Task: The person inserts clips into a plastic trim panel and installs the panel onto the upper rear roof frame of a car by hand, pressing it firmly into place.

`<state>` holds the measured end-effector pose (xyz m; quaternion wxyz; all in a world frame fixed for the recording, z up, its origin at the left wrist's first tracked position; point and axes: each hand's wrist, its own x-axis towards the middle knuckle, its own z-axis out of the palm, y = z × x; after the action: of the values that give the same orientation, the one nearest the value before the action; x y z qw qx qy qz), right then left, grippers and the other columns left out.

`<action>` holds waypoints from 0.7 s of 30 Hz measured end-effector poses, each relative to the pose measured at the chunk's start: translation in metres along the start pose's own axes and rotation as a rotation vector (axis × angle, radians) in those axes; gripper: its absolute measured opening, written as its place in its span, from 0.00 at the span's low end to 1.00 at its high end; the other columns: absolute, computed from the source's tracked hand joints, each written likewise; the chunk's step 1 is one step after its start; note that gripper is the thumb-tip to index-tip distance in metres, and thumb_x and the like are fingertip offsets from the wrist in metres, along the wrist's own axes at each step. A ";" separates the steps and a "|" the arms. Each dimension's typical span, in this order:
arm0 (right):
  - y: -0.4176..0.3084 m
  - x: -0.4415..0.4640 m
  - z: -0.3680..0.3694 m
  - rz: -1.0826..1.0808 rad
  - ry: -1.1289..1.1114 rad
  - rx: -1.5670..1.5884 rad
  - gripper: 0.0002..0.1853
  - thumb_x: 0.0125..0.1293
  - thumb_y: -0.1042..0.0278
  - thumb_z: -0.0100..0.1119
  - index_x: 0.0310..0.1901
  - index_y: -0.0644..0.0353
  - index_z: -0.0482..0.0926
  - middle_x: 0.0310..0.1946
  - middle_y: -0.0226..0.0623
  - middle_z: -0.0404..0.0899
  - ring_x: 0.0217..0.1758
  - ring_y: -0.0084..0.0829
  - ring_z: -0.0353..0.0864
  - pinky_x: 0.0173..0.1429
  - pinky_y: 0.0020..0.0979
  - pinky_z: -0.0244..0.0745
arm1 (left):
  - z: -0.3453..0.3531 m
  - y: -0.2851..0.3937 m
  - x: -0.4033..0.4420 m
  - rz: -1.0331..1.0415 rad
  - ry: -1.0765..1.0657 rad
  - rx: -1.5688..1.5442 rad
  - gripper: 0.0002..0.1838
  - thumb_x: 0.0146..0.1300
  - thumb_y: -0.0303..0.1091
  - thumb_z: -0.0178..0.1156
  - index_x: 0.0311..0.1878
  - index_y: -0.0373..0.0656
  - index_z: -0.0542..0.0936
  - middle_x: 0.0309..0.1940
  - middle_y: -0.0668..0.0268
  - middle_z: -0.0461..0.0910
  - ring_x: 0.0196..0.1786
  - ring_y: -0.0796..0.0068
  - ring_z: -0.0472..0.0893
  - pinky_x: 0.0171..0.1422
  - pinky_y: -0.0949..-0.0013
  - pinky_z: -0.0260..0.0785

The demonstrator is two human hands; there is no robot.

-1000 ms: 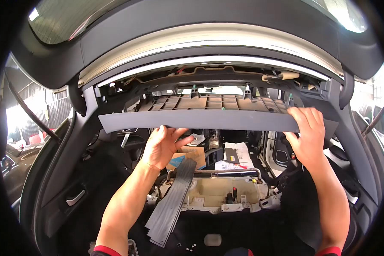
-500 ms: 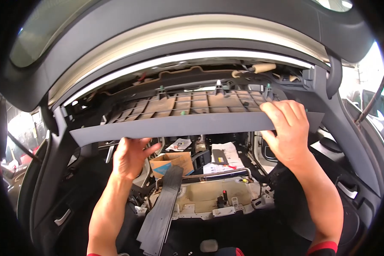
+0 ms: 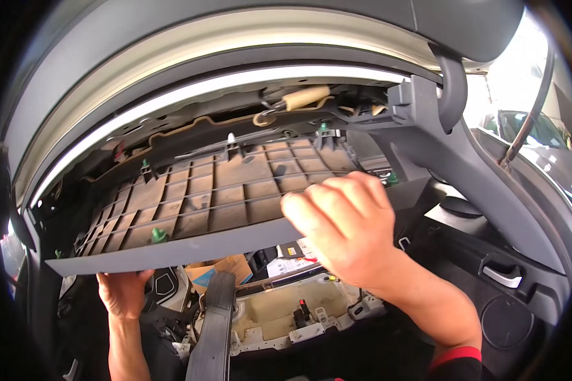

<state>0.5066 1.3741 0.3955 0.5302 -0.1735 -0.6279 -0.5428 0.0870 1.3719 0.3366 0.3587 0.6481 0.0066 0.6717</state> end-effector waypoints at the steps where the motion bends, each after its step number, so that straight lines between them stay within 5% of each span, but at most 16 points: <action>1: -0.001 0.001 0.002 0.009 0.017 0.000 0.16 0.50 0.68 0.67 0.44 0.54 0.84 0.36 0.27 0.80 0.41 0.31 0.79 0.49 0.38 0.74 | -0.004 -0.002 -0.001 0.008 0.010 0.003 0.24 0.69 0.56 0.65 0.63 0.56 0.81 0.65 0.64 0.79 0.69 0.52 0.76 0.63 0.35 0.78; 3: 0.003 -0.004 0.013 -0.008 0.057 0.007 0.16 0.51 0.66 0.68 0.45 0.53 0.84 0.36 0.27 0.80 0.41 0.30 0.79 0.49 0.38 0.74 | -0.016 -0.003 -0.002 0.005 -0.040 0.000 0.29 0.70 0.55 0.65 0.69 0.56 0.76 0.72 0.65 0.73 0.71 0.53 0.74 0.66 0.33 0.74; 15: 0.021 -0.002 0.045 -0.045 0.224 0.016 0.19 0.50 0.67 0.71 0.47 0.51 0.84 0.38 0.26 0.79 0.40 0.28 0.79 0.49 0.37 0.75 | -0.039 -0.004 -0.005 0.055 0.037 -0.040 0.36 0.67 0.58 0.66 0.74 0.54 0.72 0.77 0.61 0.66 0.76 0.51 0.68 0.71 0.31 0.68; 21: 0.025 0.015 0.032 -0.054 0.129 0.039 0.18 0.51 0.67 0.69 0.47 0.53 0.83 0.36 0.28 0.79 0.40 0.30 0.79 0.52 0.40 0.74 | -0.003 -0.007 0.010 0.079 0.067 -0.012 0.29 0.69 0.57 0.65 0.68 0.53 0.77 0.69 0.63 0.75 0.71 0.54 0.74 0.65 0.36 0.76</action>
<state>0.5053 1.4050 0.4250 0.5580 -0.1107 -0.6074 -0.5545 0.0887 1.3832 0.3415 0.3351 0.6228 -0.0111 0.7069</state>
